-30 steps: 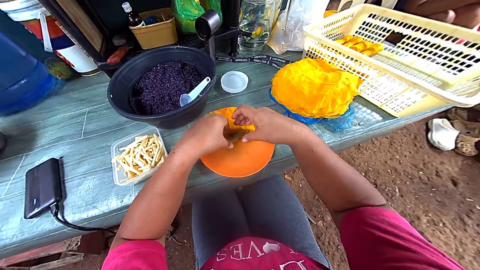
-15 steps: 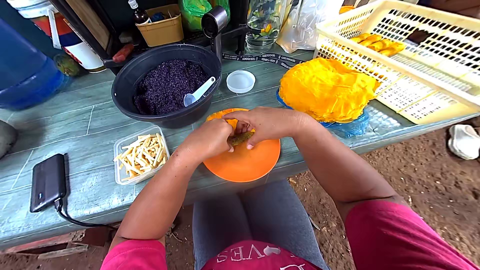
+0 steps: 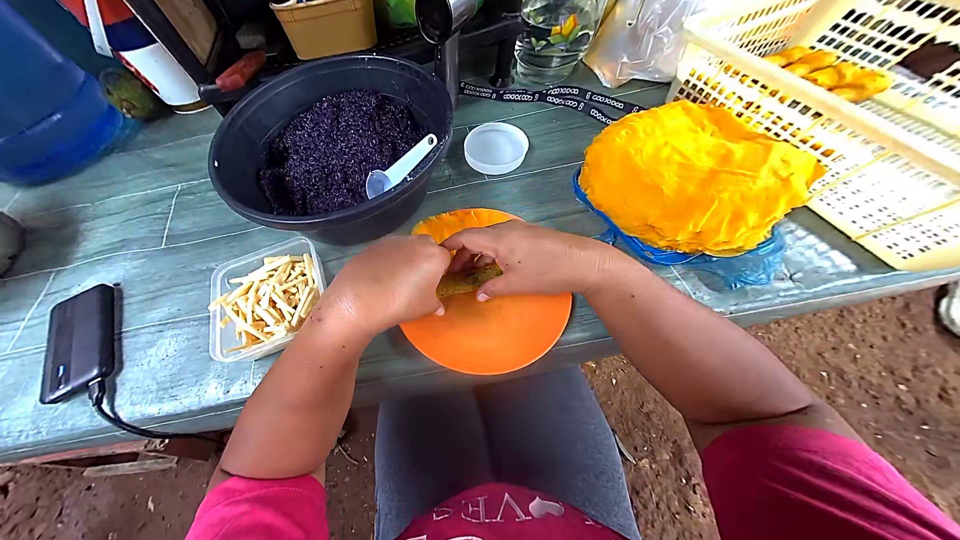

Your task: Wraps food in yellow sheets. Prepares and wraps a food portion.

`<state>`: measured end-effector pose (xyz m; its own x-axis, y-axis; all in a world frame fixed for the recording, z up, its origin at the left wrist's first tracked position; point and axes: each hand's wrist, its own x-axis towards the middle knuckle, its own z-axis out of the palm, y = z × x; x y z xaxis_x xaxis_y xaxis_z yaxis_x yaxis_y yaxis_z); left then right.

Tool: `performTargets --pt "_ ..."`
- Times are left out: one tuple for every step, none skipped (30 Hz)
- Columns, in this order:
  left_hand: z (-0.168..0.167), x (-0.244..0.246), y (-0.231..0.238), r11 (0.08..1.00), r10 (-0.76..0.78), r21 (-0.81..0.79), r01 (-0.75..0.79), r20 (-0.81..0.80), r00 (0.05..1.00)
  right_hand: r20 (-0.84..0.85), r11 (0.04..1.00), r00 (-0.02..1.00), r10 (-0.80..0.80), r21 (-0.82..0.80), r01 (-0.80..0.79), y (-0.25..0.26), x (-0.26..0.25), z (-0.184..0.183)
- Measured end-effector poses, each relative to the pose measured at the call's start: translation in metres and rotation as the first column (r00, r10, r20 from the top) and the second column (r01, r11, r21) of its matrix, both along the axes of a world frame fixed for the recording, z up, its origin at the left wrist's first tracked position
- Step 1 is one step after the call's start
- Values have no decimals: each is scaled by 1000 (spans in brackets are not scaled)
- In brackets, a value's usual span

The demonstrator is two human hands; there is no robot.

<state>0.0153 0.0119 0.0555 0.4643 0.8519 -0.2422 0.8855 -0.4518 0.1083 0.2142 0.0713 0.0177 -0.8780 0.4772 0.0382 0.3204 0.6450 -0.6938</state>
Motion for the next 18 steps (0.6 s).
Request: performTargets --pt "0 1 0 1000 5 -16 -5 -7 1000 2 1000 1000 6 3 -6 1 0 0" --pt "1 1 0 1000 9 -29 -9 -11 1000 2 1000 1000 9 4 -9 1 1 0" --pt "1 1 0 999 11 -32 -12 -16 1000 -5 1000 1000 7 15 -7 1 1 -1" --pt "0 1 0 1000 6 -19 -6 -15 1000 -12 999 1000 3 38 -2 0 2 -1" --pt "-1 0 0 1000 -5 11 5 -6 1000 -15 997 1000 -2 76 3 -1 3 -1" --pt "-3 -1 -1 999 -12 35 12 10 1000 -16 994 1000 -12 105 13 -1 6 1" --pt "-4 -2 -1 998 -20 57 17 38 999 -14 992 999 -37 119 39 0 10 4" --pt "-5 -2 -1 996 -36 81 29 84 996 -12 991 997 -74 112 75 1 15 8" --pt "-6 -2 -1 993 -62 105 47 138 989 -9 989 994 -107 98 107 1 20 12" --pt "-8 -1 -1 989 -91 129 68 182 979 -6 989 992 -129 78 129 2 24 14" --pt "-9 0 -1 986 -112 146 81 216 970 -6 988 991 -137 65 137 1 25 14" --pt "-11 2 -1 984 -122 153 87 240 963 -1 989 990 -140 55 140 0 25 14" --pt "-12 3 -1 985 -123 149 88 248 961 17 988 989 -149 42 148 -2 23 13" --pt "-12 4 -1 986 -120 143 86 249 961 52 989 988 -145 39 143 -3 20 13" --pt "-12 5 -1 987 -117 139 84 249 961 86 990 986 -141 45 137 -3 18 13" --pt "-14 5 0 986 -119 146 83 253 960 101 990 985 -137 56 132 -2 15 12" --pt "-14 5 1 985 -122 154 83 262 957 101 990 986 -132 62 126 -1 14 11" --pt "-16 5 2 982 -130 168 87 270 954 100 991 987 -127 60 122 0 13 10"
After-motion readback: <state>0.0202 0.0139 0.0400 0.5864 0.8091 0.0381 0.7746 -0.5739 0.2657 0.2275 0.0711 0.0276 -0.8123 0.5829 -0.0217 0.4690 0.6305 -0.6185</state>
